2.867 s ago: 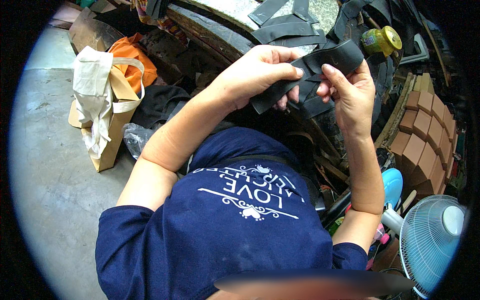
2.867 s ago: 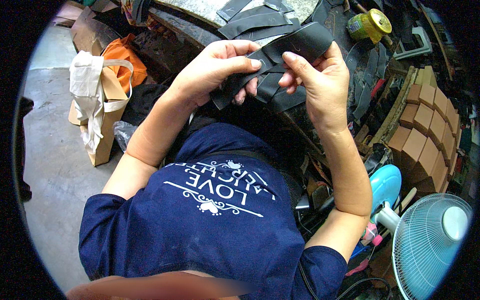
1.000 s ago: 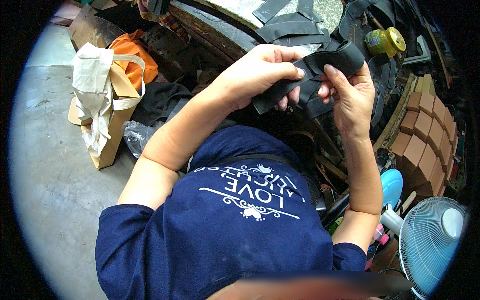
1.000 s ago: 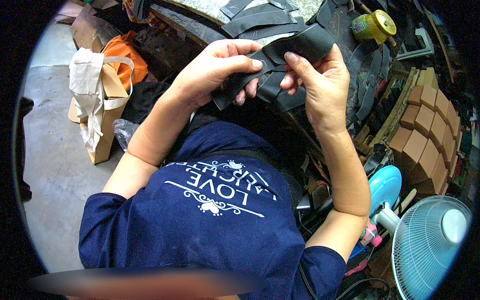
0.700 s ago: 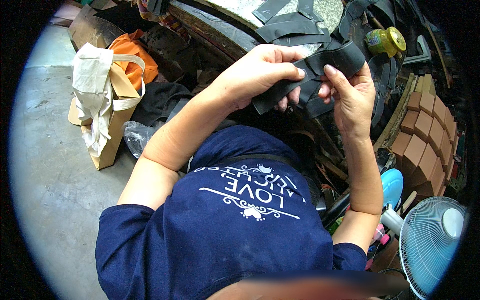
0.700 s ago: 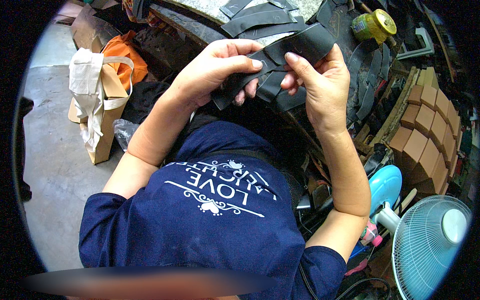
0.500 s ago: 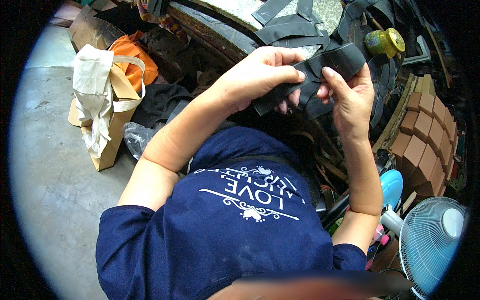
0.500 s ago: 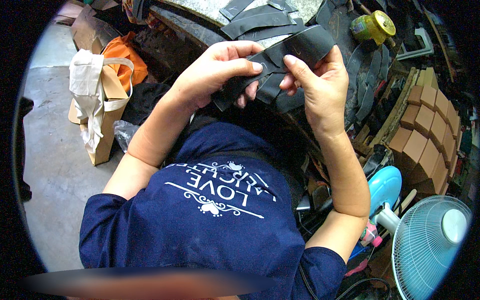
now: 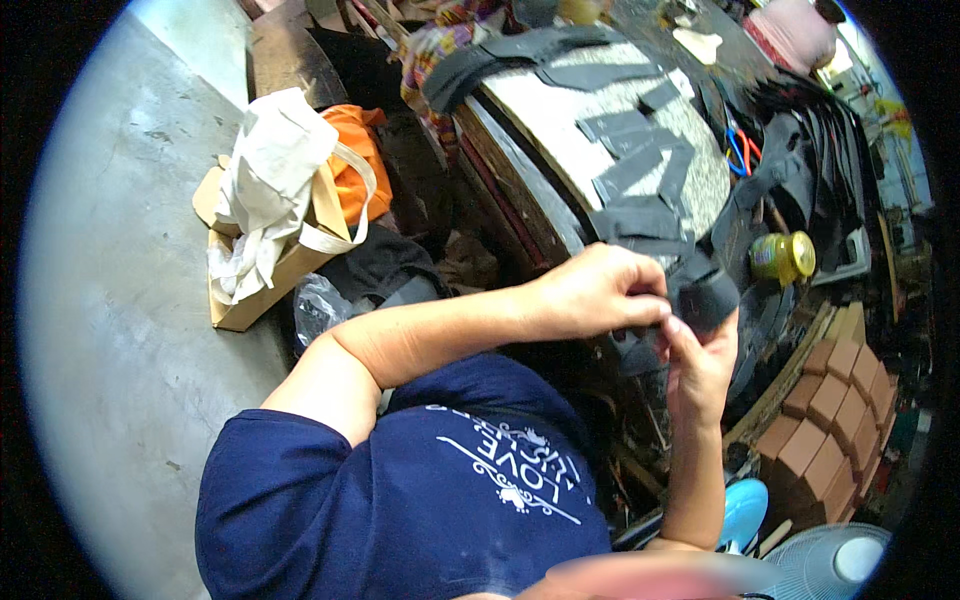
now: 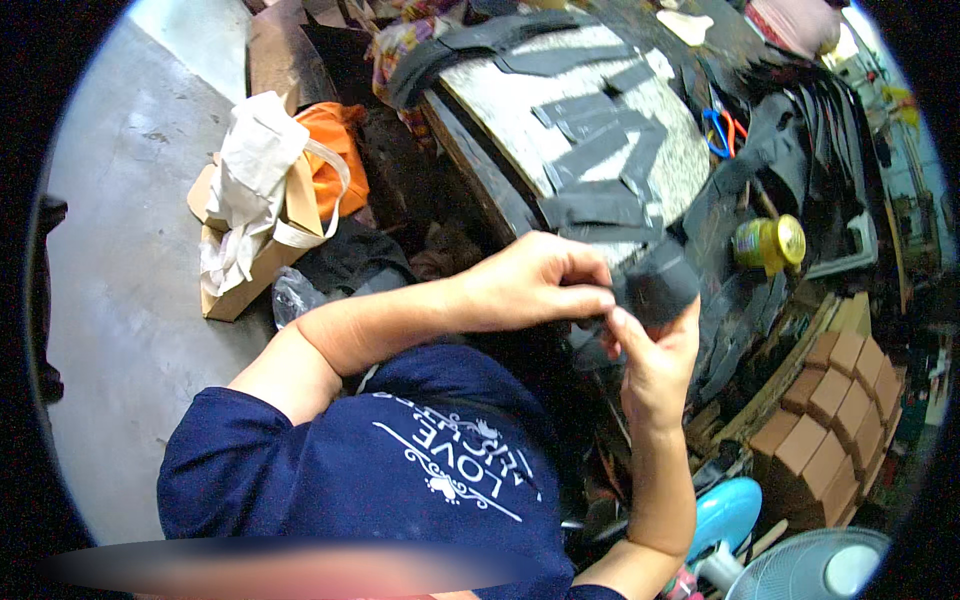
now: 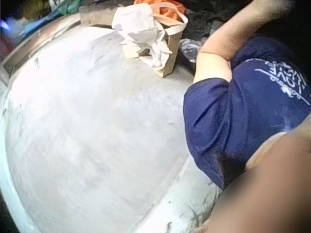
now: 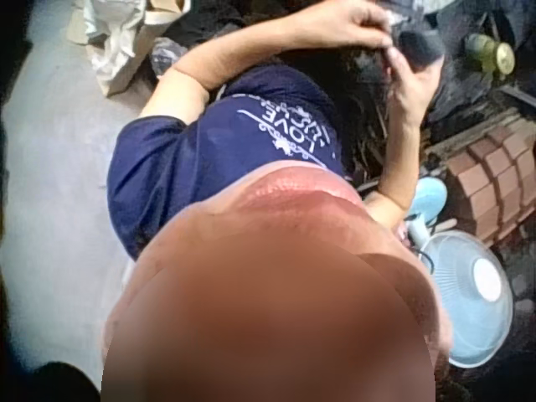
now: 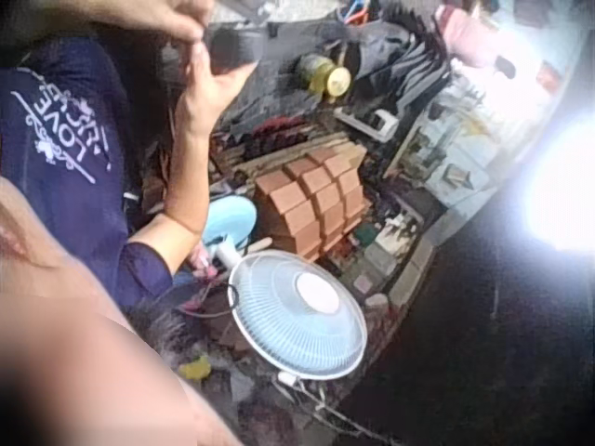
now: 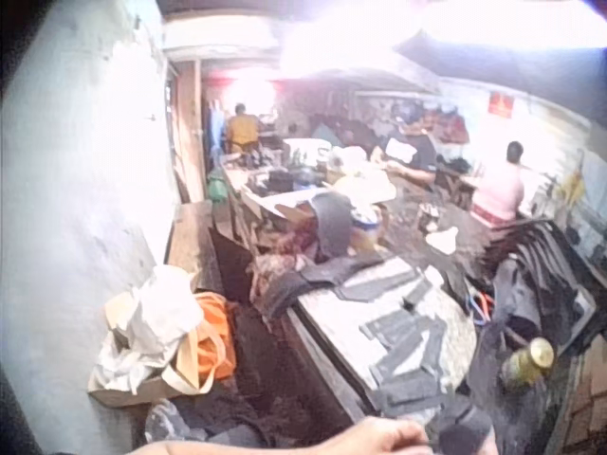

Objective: The person repeatedly picks up small black leather pieces from a cluttered workbench, folds or aligns them by hand, and places them back on the table. The person handles the pieces one at a time, occasionally adjusting their orientation before setting them down.

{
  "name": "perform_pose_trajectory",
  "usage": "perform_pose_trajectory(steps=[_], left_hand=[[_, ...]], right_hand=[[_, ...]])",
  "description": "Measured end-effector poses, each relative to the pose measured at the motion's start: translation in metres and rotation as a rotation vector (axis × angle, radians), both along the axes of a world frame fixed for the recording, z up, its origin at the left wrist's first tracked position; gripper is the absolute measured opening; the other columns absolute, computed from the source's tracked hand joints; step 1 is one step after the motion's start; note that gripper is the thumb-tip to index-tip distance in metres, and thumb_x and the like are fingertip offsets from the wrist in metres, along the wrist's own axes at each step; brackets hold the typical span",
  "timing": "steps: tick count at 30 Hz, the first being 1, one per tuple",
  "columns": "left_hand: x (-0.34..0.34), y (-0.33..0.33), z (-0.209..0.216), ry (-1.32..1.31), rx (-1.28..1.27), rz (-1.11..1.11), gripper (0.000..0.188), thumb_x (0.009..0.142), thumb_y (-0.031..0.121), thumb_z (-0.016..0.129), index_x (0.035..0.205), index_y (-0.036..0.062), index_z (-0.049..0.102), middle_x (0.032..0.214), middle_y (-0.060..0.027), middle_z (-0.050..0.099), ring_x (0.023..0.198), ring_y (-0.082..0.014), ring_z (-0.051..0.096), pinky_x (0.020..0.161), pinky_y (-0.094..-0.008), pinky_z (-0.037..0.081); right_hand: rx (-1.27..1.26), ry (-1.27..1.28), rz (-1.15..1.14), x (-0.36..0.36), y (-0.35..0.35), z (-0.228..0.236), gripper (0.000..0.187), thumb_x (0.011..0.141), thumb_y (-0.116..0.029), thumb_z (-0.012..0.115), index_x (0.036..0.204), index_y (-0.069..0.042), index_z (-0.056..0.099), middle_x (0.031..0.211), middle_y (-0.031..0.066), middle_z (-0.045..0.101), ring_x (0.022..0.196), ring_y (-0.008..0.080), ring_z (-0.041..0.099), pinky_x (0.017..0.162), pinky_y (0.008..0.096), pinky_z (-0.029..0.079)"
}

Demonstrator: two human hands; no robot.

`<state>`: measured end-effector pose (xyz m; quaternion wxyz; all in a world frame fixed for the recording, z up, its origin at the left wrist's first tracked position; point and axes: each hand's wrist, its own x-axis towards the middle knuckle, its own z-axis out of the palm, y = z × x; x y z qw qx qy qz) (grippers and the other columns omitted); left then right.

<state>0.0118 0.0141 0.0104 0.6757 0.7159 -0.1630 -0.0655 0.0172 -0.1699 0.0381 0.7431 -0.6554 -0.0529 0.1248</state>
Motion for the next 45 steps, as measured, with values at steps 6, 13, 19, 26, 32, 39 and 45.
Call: perform_pose_trajectory(steps=[6, 13, 19, 26, 32, 39, 45], left_hand=[[-0.001, 0.005, 0.021, 0.186, -0.253, -0.169, 0.020, 0.092, 0.019, 0.064, 0.094, -0.0004, 0.063, 0.078, -0.0020, 0.063, 0.075, -0.0072, 0.055, 0.070, -0.0278, 0.047], [0.008, 0.063, 0.091, -0.366, 0.049, -0.075, 0.022, 0.090, 0.016, 0.067, 0.098, -0.0043, 0.065, 0.082, -0.0133, 0.069, 0.075, -0.0149, 0.063, 0.072, -0.0318, 0.051], [0.082, 0.102, 0.149, -0.547, 0.400, 0.089, 0.030, 0.090, 0.022, 0.066, 0.105, -0.0028, 0.069, 0.079, -0.0071, 0.069, 0.068, -0.0127, 0.060, 0.066, -0.0278, 0.051], [0.188, 0.158, 0.165, -0.368, 0.124, 0.193, 0.022, 0.092, 0.022, 0.060, 0.099, 0.0031, 0.068, 0.092, -0.0058, 0.066, 0.074, -0.0110, 0.056, 0.063, -0.0305, 0.047], [0.205, 0.222, 0.060, -0.128, 0.344, 0.495, 0.030, 0.088, 0.022, 0.067, 0.105, -0.0028, 0.070, 0.078, -0.0076, 0.068, 0.067, -0.0148, 0.060, 0.065, -0.0294, 0.051], [0.164, 0.245, 0.007, -0.271, 1.108, 0.802, 0.032, 0.085, 0.029, 0.066, 0.102, 0.0027, 0.069, 0.096, -0.0171, 0.070, 0.091, -0.0297, 0.068, 0.082, -0.0387, 0.053], [0.149, 0.213, 0.007, -0.892, 1.576, 0.877, 0.031, 0.082, 0.023, 0.070, 0.109, 0.0097, 0.063, 0.108, -0.0085, 0.062, 0.104, -0.0293, 0.058, 0.086, -0.0383, 0.052]], right_hand=[[0.180, 0.204, -0.015, -0.010, -0.001, 0.015, 0.041, 0.087, 0.000, 0.062, 0.125, -0.008, 0.048, 0.094, 0.0080, 0.063, 0.063, 0.0142, 0.062, 0.050, 0.0208, 0.047], [-0.250, -0.166, 0.167, -0.011, -0.042, 0.004, 0.023, 0.097, -0.006, 0.053, 0.118, 0.001, 0.056, 0.088, 0.0098, 0.067, 0.072, 0.0129, 0.064, 0.061, 0.0234, 0.050], [-0.480, -0.492, 0.017, -0.015, -0.071, -0.045, 0.021, 0.095, -0.001, 0.056, 0.116, -0.002, 0.058, 0.094, 0.0099, 0.067, 0.075, 0.0123, 0.064, 0.065, 0.0238, 0.050], [-0.660, -0.894, 0.052, -0.014, -0.068, -0.047, 0.026, 0.088, 0.005, 0.061, 0.113, -0.001, 0.058, 0.092, 0.0149, 0.066, 0.075, 0.0227, 0.067, 0.068, 0.0301, 0.053], [-0.686, -0.915, 0.055, -0.014, -0.062, -0.041, 0.023, 0.086, 0.007, 0.062, 0.108, 0.000, 0.060, 0.086, 0.0145, 0.066, 0.072, 0.0252, 0.066, 0.067, 0.0309, 0.053], [-0.682, -0.926, 0.042, -0.013, -0.061, -0.041, 0.024, 0.084, 0.008, 0.063, 0.107, 0.000, 0.059, 0.086, 0.0144, 0.067, 0.073, 0.0272, 0.066, 0.067, 0.0329, 0.053], [-0.705, -0.956, 0.051, -0.014, -0.061, -0.041, 0.026, 0.083, 0.008, 0.063, 0.108, -0.001, 0.059, 0.087, 0.0149, 0.067, 0.073, 0.0280, 0.066, 0.066, 0.0335, 0.053]])
